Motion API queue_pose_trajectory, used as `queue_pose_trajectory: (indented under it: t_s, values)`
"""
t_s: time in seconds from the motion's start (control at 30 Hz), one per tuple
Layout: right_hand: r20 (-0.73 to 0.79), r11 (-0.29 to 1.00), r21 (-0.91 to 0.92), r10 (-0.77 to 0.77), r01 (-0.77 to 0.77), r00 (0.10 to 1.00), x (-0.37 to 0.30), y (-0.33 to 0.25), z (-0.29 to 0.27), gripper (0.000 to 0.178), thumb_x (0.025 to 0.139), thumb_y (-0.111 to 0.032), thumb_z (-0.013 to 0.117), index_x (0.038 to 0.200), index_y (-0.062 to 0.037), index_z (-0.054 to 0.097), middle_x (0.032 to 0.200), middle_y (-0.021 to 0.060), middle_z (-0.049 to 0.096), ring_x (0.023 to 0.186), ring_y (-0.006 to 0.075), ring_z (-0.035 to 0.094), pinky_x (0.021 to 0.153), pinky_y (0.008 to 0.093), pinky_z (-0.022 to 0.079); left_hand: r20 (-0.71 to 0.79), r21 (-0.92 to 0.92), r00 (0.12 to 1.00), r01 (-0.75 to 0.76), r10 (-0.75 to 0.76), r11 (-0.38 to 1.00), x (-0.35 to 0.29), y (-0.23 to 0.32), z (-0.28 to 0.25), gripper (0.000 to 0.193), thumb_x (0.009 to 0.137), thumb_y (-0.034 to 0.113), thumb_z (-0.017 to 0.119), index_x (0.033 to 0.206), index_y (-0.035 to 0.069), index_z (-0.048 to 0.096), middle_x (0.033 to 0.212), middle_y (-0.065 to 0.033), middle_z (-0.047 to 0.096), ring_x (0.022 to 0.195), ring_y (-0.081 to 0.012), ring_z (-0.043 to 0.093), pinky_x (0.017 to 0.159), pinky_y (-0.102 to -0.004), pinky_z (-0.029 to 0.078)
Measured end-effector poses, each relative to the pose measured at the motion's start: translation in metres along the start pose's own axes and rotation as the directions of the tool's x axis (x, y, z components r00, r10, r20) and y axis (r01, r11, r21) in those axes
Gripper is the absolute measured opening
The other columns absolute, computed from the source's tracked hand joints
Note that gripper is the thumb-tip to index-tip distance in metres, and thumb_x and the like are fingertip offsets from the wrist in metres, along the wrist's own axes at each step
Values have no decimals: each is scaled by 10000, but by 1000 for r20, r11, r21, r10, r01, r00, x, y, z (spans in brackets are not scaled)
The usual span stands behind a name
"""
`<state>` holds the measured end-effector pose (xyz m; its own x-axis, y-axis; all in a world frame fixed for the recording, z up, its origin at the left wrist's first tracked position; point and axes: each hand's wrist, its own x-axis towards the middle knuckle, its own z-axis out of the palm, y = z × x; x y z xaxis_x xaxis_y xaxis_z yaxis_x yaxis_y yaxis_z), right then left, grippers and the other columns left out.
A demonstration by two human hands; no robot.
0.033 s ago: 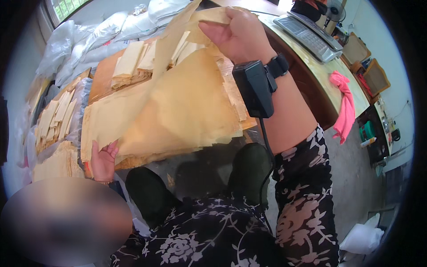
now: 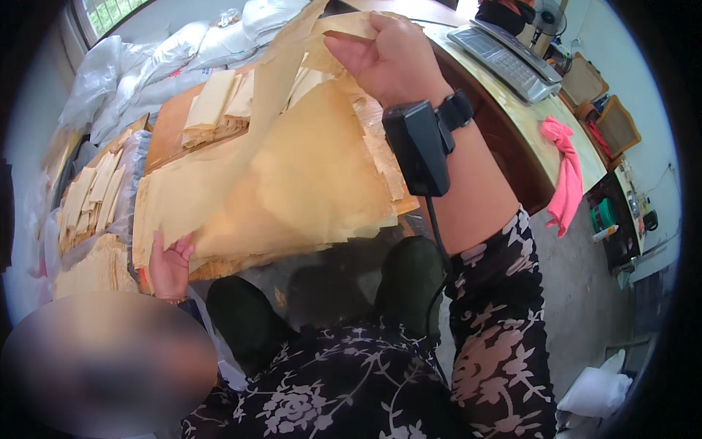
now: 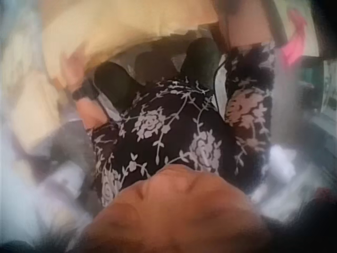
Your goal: The recorder is peeling, folding, and stacking thin bean curd sheets on a wooden production table.
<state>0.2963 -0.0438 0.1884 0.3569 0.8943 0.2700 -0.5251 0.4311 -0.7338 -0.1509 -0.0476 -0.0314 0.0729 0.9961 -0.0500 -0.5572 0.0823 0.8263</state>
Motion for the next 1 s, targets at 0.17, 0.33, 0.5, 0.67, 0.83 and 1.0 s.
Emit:
queue_pose_trajectory:
  t_s: [0.17,0.33,0.5,0.67,0.83,1.0]
  values:
    - [-28,995,-86,44,-47,999,1,-4,0,327,1091,-147,403,1313,86,460,1273,217,608,1136,376,654,993,468,575,-210,-5,977,27,-28,1000,13,6,4,369,1045,357,586,1282,74,570,1095,-73,707,985,-222,705,763,-319,574]
    - [210,1000,-3,30,-30,977,23,-52,11,323,1105,-145,332,1265,57,528,1269,200,625,1192,315,621,1015,436,529,-76,-139,997,17,-27,990,22,19,14,349,1035,369,605,1258,100,607,1130,-71,701,990,-215,706,777,-292,556]
    - [268,993,119,-24,-9,963,40,-55,19,390,1111,-224,363,1357,63,459,1342,214,576,1242,341,598,1058,435,524,-151,-33,984,-99,93,994,23,24,25,361,1023,365,614,1270,102,599,1222,-67,683,1053,-189,680,811,-282,532]
    - [-103,993,-112,34,-46,994,-40,4,-53,331,1068,-158,482,1354,4,526,1338,139,616,1199,289,640,1010,471,548,-252,-59,967,-64,47,996,8,13,-2,377,991,335,657,1295,119,597,1196,-36,682,1059,-189,672,817,-292,518]
    - [-404,925,58,366,-375,839,-117,104,-126,364,1060,-191,516,1397,-53,532,1381,99,618,1248,262,616,1036,455,521,-314,-164,947,10,-62,986,-11,-7,-35,349,991,263,644,1297,104,593,1241,-61,683,1061,-213,676,815,-321,544]
    - [-470,948,9,286,-320,835,-126,145,-146,373,1057,-184,534,1397,-32,526,1328,95,644,1208,239,628,1024,404,520,-382,-95,923,3,-40,995,-4,-14,-47,349,981,202,647,1305,87,586,1233,-69,681,1087,-235,678,830,-380,584]
